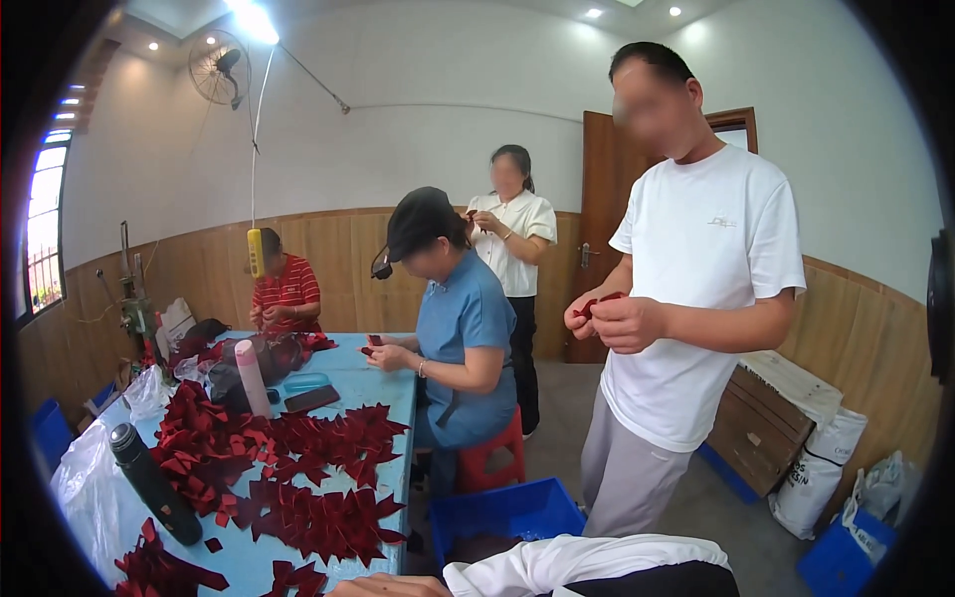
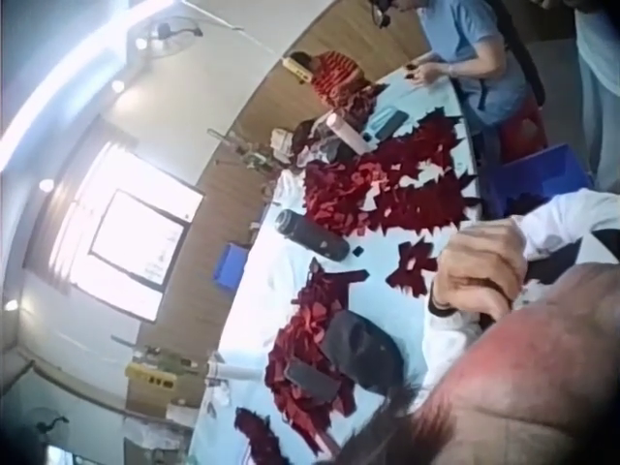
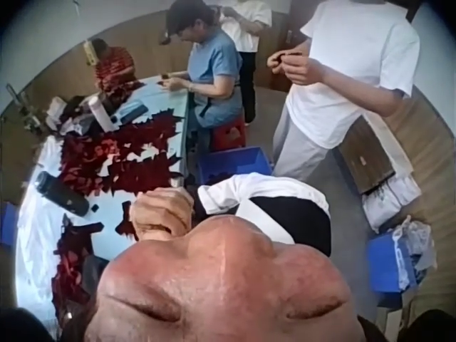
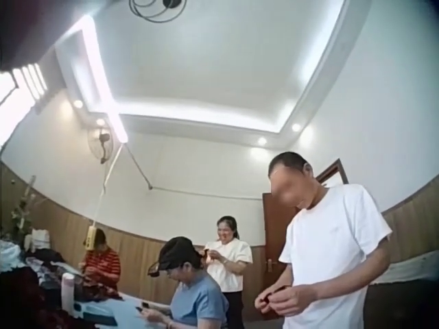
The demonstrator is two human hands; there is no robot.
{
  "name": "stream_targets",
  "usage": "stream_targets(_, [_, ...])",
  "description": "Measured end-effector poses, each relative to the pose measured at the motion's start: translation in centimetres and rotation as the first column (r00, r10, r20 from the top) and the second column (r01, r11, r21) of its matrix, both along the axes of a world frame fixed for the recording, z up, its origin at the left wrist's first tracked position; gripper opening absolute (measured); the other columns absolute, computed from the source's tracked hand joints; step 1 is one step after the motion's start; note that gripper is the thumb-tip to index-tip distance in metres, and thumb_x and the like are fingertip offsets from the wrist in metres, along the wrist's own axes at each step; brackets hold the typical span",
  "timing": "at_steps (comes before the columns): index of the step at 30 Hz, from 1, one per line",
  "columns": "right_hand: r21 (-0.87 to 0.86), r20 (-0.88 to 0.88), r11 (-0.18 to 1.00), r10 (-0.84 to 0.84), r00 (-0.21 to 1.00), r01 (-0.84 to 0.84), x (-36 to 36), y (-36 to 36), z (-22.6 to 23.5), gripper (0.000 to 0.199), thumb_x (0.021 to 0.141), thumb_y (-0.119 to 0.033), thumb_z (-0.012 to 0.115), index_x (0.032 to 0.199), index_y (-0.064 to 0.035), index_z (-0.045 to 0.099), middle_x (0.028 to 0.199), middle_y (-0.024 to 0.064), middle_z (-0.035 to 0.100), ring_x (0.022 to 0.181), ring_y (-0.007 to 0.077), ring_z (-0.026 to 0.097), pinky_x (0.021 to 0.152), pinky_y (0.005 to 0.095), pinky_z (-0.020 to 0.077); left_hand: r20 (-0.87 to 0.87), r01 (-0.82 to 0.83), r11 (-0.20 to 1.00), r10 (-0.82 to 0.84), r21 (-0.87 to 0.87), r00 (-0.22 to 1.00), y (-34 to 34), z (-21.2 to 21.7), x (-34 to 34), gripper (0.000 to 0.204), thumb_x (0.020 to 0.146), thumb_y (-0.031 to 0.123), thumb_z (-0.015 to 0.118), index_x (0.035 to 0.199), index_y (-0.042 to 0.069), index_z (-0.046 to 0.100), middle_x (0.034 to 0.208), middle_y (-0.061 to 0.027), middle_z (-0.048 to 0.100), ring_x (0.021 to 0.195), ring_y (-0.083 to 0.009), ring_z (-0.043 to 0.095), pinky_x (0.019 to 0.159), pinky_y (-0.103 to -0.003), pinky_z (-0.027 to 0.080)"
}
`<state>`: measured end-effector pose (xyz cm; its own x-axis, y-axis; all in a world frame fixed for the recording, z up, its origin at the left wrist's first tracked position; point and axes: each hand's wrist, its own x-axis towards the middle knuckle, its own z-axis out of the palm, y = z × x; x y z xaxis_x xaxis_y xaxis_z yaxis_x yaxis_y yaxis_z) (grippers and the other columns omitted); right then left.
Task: Assembling decorative red ribbon bows by hand at a workshop table.
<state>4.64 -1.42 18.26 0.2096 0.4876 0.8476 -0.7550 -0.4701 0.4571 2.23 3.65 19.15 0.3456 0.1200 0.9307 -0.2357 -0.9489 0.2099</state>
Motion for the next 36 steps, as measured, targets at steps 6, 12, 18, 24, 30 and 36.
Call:
stream_targets(6, [0.074, -0.139, 0.984, 0.17, 0.976, -0.161, -1.1, -1.0, 0.5, 0.018, 0.077, 0.0, 0.05, 0.061, -0.0055, 0.051, 0.058, 0.0055, 0.052, 0.05, 0.0149, 0.047, 0.048, 0.0274, 0.0365, 0.006, 0.098, 0.991, -0.099, 0.092, 0.995, -0.2, -0.4, 0.0, 0.023, 0.078, 0.007, 0.058, 0.059, -0.005, 0.057, 0.061, -0.0154, 0.056, 0.05, -0.0211, 0.051, 0.048, -0.03, 0.041])
stream_targets(12, [0.238, 0.173, 0.966, -0.145, 0.974, 0.101, -2.6, 5.3, -14.1, 0.015, 0.078, -0.002, 0.051, 0.063, -0.0046, 0.05, 0.058, 0.0058, 0.051, 0.051, 0.016, 0.047, 0.049, 0.0279, 0.0363, 0.049, 0.3, 0.952, -0.303, 0.063, 0.952, 0.5, -0.7, 0.0, 0.025, 0.078, 0.008, 0.059, 0.057, -0.005, 0.056, 0.059, -0.0147, 0.056, 0.047, -0.0206, 0.05, 0.046, -0.03, 0.041])
stream_targets(18, [0.831, 0.554, 0.556, -0.831, 0.045, 0.031, -1.8, 13.5, -20.9, 0.008, 0.079, -0.006, 0.056, 0.076, -0.0014, 0.051, 0.064, 0.0067, 0.05, 0.058, 0.0185, 0.046, 0.053, 0.0286, 0.0372, 0.21, 0.32, 0.947, -0.315, 0.01, 0.925, 2.1, -1.4, 0.6, 0.03, 0.078, 0.009, 0.06, 0.05, -0.001, 0.053, 0.05, -0.0111, 0.051, 0.039, -0.0188, 0.044, 0.041, -0.029, 0.037])
stream_targets(24, [0.827, 0.562, 0.562, -0.826, 0.046, -0.006, -2.1, 13.8, -21.7, 0.008, 0.078, -0.005, 0.056, 0.074, -0.001, 0.05, 0.063, 0.0073, 0.048, 0.057, 0.0186, 0.046, 0.052, 0.0295, 0.0367, 0.191, 0.253, 0.967, -0.246, -0.013, 0.95, 2.9, -2.1, -0.1, 0.03, 0.077, 0.01, 0.06, 0.05, 0.0, 0.053, 0.05, -0.0098, 0.05, 0.039, -0.018, 0.044, 0.04, -0.028, 0.036])
stream_targets(30, [0.791, 0.612, 0.611, -0.79, 0.044, -0.032, -2.2, 13.9, -22.2, 0.01, 0.076, -0.003, 0.056, 0.072, -0.0008, 0.047, 0.061, 0.0073, 0.046, 0.055, 0.0196, 0.044, 0.051, 0.0301, 0.0366, 0.149, 0.181, 0.979, -0.167, -0.091, 0.975, 3.7, -2.6, -0.4, 0.029, 0.077, 0.011, 0.06, 0.051, 0.0, 0.054, 0.05, -0.0096, 0.05, 0.039, -0.0177, 0.044, 0.04, -0.028, 0.035])
stream_targets(36, [0.813, 0.581, 0.581, -0.813, 0.028, 0.011, -2.0, 14.4, -21.8, 0.011, 0.074, -0.002, 0.057, 0.071, -0.0012, 0.047, 0.06, 0.008, 0.045, 0.054, 0.0201, 0.045, 0.049, 0.0305, 0.0363, 0.158, 0.154, 0.983, -0.136, -0.105, 0.978, 5.2, -3.0, -0.5, 0.029, 0.078, 0.01, 0.059, 0.051, 0.0, 0.054, 0.051, -0.0102, 0.051, 0.04, -0.0181, 0.045, 0.04, -0.027, 0.035])
